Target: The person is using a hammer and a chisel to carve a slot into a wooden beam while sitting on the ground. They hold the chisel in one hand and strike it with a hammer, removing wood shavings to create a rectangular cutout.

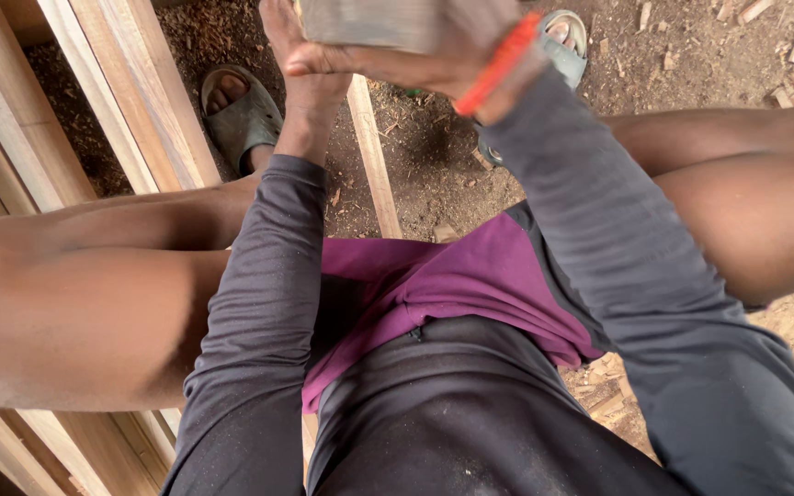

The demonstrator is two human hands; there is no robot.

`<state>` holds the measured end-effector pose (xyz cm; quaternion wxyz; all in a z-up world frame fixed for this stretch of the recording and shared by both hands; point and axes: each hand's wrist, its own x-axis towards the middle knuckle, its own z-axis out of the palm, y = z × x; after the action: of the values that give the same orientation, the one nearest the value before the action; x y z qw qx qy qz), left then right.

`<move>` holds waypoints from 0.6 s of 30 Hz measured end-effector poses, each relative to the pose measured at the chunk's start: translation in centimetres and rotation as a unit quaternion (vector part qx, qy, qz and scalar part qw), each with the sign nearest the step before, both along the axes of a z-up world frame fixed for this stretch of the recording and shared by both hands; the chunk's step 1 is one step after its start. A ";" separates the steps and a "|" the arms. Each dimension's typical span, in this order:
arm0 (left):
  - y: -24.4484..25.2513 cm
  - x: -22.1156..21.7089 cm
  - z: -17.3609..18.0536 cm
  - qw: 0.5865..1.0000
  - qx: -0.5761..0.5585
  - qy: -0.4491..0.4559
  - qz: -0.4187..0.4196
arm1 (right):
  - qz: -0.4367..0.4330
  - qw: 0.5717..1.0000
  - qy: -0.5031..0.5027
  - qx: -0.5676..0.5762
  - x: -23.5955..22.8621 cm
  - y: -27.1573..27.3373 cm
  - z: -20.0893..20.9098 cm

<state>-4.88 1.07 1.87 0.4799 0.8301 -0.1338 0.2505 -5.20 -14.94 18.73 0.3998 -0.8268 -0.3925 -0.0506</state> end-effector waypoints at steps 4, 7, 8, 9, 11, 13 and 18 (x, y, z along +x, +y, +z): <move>0.0 0.2 -1.1 0.994 -0.087 0.066 -0.023 | 0.049 0.969 0.212 0.119 0.1 0.3 -0.9; -0.4 0.3 -2.8 0.986 -0.113 0.115 -0.036 | 0.117 0.955 0.249 0.110 0.6 1.3 -2.1; -0.4 0.4 -3.0 0.985 -0.119 0.121 -0.040 | 0.111 0.959 0.246 0.088 0.9 1.3 -2.1; -0.3 0.3 -3.2 0.986 -0.114 0.111 -0.040 | 0.061 0.971 0.227 0.041 0.7 0.8 -1.9; -0.3 0.3 -3.4 0.989 -0.107 0.093 -0.043 | 0.025 0.980 0.198 0.030 0.6 0.6 -1.8; -0.6 1.4 -4.5 0.990 -0.099 0.084 -0.046 | 0.045 0.980 0.183 0.070 1.4 0.5 -2.2; 0.5 0.2 -10.9 0.975 -0.100 0.186 -0.072 | 0.015 0.981 0.188 0.055 -0.5 0.0 -2.8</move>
<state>-4.64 1.55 -9.06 0.5934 0.7984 -0.0759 0.0689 -5.67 -14.98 15.88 0.5119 -0.7923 -0.3193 0.0904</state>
